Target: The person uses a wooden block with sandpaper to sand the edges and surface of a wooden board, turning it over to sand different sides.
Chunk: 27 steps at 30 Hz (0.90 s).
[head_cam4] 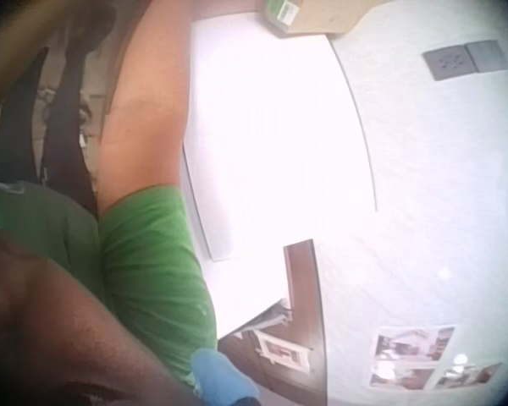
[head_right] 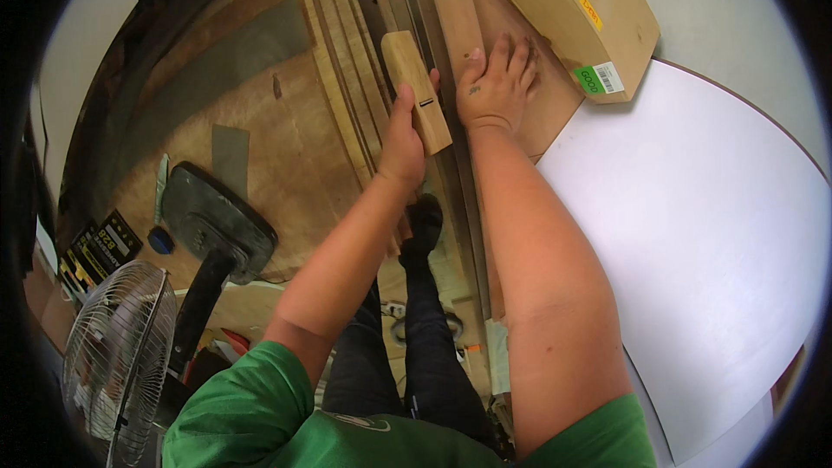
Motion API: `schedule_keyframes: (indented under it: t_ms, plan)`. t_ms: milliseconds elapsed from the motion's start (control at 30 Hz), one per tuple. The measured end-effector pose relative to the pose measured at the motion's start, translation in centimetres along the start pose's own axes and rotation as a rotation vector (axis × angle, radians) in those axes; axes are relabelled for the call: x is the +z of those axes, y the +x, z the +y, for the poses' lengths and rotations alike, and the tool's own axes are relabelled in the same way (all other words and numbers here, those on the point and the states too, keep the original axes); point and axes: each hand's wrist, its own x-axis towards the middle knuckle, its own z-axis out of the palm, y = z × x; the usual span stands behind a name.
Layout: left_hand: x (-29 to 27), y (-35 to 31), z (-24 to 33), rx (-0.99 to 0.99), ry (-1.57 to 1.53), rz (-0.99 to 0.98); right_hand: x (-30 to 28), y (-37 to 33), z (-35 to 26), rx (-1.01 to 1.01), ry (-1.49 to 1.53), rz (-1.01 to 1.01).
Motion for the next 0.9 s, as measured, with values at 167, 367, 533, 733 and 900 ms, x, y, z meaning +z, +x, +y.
schedule_keyframes:
  t_ms: [167, 367, 533, 733, 900]
  plan:
    - [-0.7, -2.2, -1.5, -0.045, -0.018, 0.009, -0.5, 0.0, -0.2, 0.018, 0.0, -0.058]
    - [-1.2, -5.8, -4.0, -0.106, -0.076, -0.017, -0.5, 0.0, -0.1, 0.009, 0.019, -0.063]
    - [-1.6, -7.9, -5.5, -0.088, -0.001, -0.054, -0.1, -0.1, 0.0, -0.006, 0.034, -0.024]
    - [-2.4, -9.7, -7.2, -0.089, 0.064, -0.086, 0.2, 0.0, -0.1, -0.012, 0.016, 0.0]
    - [-2.3, -11.0, -7.6, -0.117, 0.145, -0.067, 0.0, -0.1, 0.1, -0.005, 0.009, -0.002]
